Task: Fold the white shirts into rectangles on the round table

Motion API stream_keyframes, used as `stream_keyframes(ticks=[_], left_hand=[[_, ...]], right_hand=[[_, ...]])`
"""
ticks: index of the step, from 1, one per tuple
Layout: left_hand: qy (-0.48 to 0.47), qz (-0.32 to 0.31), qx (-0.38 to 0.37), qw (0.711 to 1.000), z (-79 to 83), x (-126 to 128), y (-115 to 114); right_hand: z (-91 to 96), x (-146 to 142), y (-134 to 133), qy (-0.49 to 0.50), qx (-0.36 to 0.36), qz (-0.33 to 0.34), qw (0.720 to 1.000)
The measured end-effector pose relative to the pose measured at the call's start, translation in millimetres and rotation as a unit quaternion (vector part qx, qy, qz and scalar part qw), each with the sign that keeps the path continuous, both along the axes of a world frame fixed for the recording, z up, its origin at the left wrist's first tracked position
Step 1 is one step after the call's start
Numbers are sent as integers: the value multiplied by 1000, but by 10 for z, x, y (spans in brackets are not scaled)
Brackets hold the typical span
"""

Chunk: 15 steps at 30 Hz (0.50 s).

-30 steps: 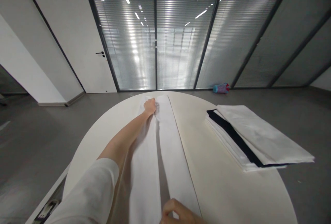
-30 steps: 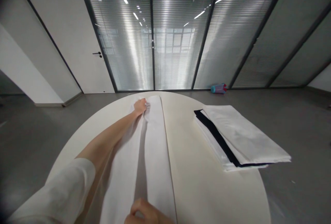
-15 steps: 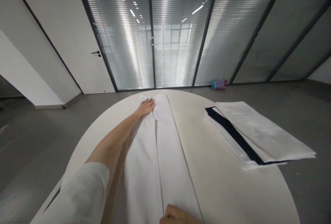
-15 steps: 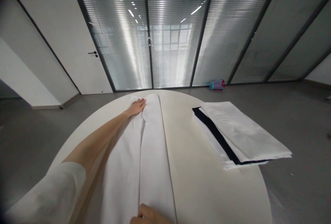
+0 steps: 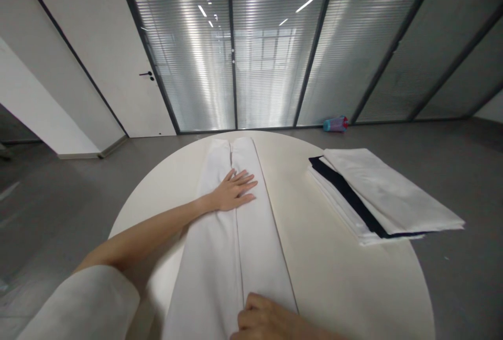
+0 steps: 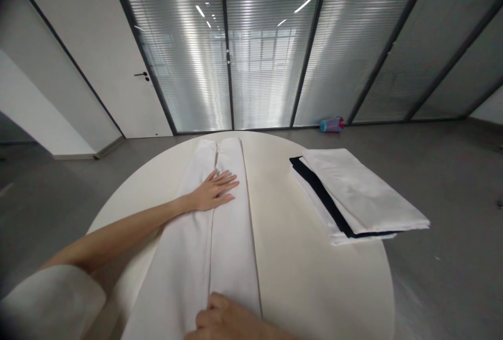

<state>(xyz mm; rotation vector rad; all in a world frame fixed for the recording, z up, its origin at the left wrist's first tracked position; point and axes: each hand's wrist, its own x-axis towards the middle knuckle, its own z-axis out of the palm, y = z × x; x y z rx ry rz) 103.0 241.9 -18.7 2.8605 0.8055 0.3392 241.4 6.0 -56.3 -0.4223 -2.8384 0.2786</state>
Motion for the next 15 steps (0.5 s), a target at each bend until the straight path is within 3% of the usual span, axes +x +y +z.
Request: stream_keyframes(ticks=[4, 8, 12, 15], left_hand=[[-34, -8, 9, 999, 245, -242, -221], [-27, 8, 23, 999, 440, -779, -910], [37, -53, -20, 998, 345, -1133, -1651], [49, -83, -26, 995, 227, -1178, -1882]], right_hand=[[507, 131, 62, 69, -30, -28, 997], [846, 386, 203, 103, -16, -153, 983], [733, 626, 263, -23, -3, -191, 981], [552, 707, 231, -67, -2, -183, 981]])
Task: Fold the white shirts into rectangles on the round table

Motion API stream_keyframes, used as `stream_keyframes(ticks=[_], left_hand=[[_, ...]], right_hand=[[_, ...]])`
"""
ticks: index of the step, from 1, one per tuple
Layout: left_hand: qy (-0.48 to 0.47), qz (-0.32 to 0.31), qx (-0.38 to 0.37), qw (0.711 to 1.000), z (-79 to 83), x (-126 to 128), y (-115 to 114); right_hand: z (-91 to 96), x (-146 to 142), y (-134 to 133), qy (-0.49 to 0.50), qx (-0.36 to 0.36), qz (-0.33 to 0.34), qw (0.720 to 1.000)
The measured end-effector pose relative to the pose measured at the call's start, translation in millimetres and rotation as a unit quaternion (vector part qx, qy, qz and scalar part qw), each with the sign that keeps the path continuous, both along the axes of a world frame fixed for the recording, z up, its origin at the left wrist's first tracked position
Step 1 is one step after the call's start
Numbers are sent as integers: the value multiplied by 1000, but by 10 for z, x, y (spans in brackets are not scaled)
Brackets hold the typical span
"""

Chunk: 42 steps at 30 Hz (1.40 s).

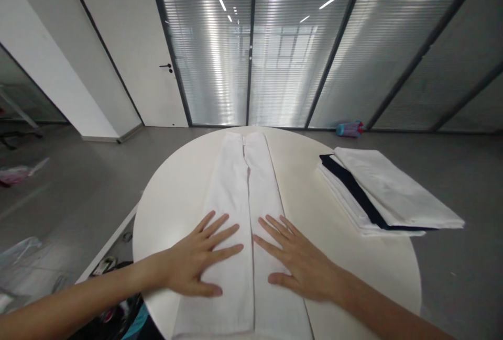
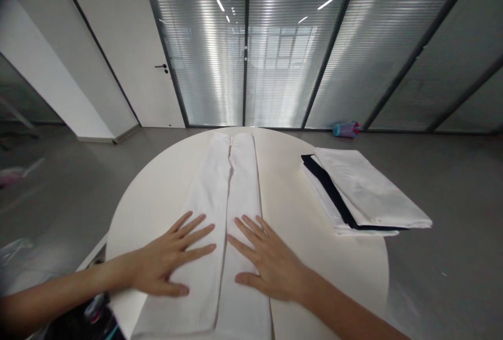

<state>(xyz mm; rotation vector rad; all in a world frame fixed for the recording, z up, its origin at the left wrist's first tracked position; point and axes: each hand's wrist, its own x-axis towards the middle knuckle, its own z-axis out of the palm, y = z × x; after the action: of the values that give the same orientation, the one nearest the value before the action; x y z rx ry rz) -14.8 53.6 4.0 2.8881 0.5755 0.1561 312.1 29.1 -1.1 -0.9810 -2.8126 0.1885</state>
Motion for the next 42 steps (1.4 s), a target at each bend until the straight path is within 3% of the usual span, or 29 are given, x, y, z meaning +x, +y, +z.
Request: stream_keyframes(ticks=[3, 7, 11, 15, 21, 26, 32, 37, 42], left_hand=[[7, -12, -8, 1000, 5, -29, -8], [7, -57, -48, 997, 189, -203, 4], [24, -25, -60, 998, 315, -365, -57], [24, -29, -72, 997, 293, -402, -92], [-6, -50, -28, 998, 226, -487, -133], [-24, -96, 49, 994, 136, -569, -196], [-12, -163, 81, 983, 118, -538, -326], [-17, -162, 85, 983, 157, -445, -467], [0, -158, 90, 983, 247, -438, -576]], right_hand=[[-60, 75, -68, 11, 30, 14, 999], [53, 272, -229, 62, 83, 44, 994], [154, 415, -361, 26, 91, 62, 994], [117, 413, -338, 12, 137, 77, 988], [21, 408, -300, 20, 183, 82, 980], [-22, 433, -311, 65, 173, 62, 981], [21, 456, -418, 76, 134, 48, 987], [35, 491, -599, 57, 75, 59, 994], [61, 475, -712, 74, 76, 99, 989]])
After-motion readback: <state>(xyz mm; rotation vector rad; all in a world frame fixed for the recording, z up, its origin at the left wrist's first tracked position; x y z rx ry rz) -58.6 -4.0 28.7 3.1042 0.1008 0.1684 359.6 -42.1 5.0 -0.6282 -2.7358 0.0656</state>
